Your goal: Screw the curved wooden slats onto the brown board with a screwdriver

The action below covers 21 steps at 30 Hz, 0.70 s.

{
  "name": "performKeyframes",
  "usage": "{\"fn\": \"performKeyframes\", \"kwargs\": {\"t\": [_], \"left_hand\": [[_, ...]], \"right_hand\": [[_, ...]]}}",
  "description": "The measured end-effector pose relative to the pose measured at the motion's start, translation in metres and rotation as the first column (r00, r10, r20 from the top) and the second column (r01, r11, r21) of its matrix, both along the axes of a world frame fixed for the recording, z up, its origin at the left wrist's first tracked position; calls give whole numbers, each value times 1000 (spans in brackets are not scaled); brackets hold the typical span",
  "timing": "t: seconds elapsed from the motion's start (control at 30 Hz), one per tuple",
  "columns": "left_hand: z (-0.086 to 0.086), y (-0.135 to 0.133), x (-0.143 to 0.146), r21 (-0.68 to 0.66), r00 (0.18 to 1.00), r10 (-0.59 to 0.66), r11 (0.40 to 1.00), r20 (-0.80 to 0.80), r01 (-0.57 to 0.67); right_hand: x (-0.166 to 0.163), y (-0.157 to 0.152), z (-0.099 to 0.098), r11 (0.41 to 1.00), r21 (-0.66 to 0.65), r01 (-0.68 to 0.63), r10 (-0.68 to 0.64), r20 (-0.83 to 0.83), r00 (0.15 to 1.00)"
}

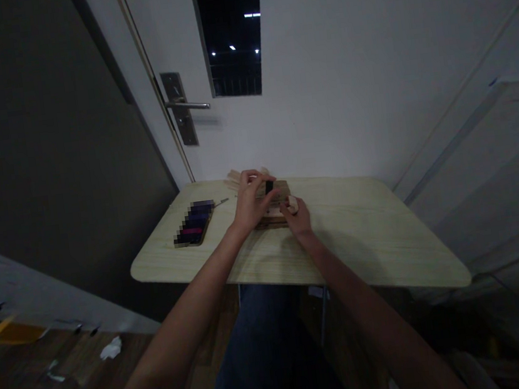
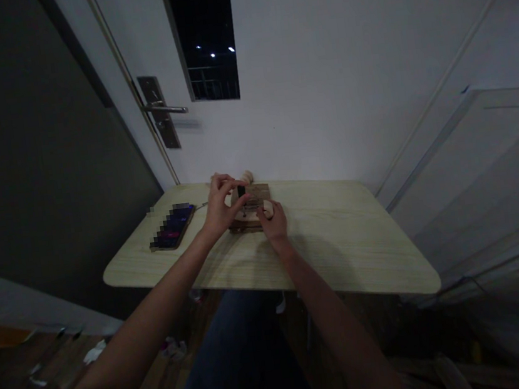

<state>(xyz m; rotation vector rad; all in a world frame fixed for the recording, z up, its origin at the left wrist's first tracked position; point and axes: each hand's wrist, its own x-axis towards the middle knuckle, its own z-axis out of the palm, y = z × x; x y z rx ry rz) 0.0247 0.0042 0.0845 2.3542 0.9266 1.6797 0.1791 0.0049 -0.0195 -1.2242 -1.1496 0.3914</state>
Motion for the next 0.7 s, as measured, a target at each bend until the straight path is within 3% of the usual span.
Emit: {"fn": "performKeyframes", "kwargs": {"t": [0.7], "left_hand": [[-2,0,0,-42,996,-94,995,5,94]], "right_hand": [[0,4,-3,1000,14,20,-21,30,999]]}}
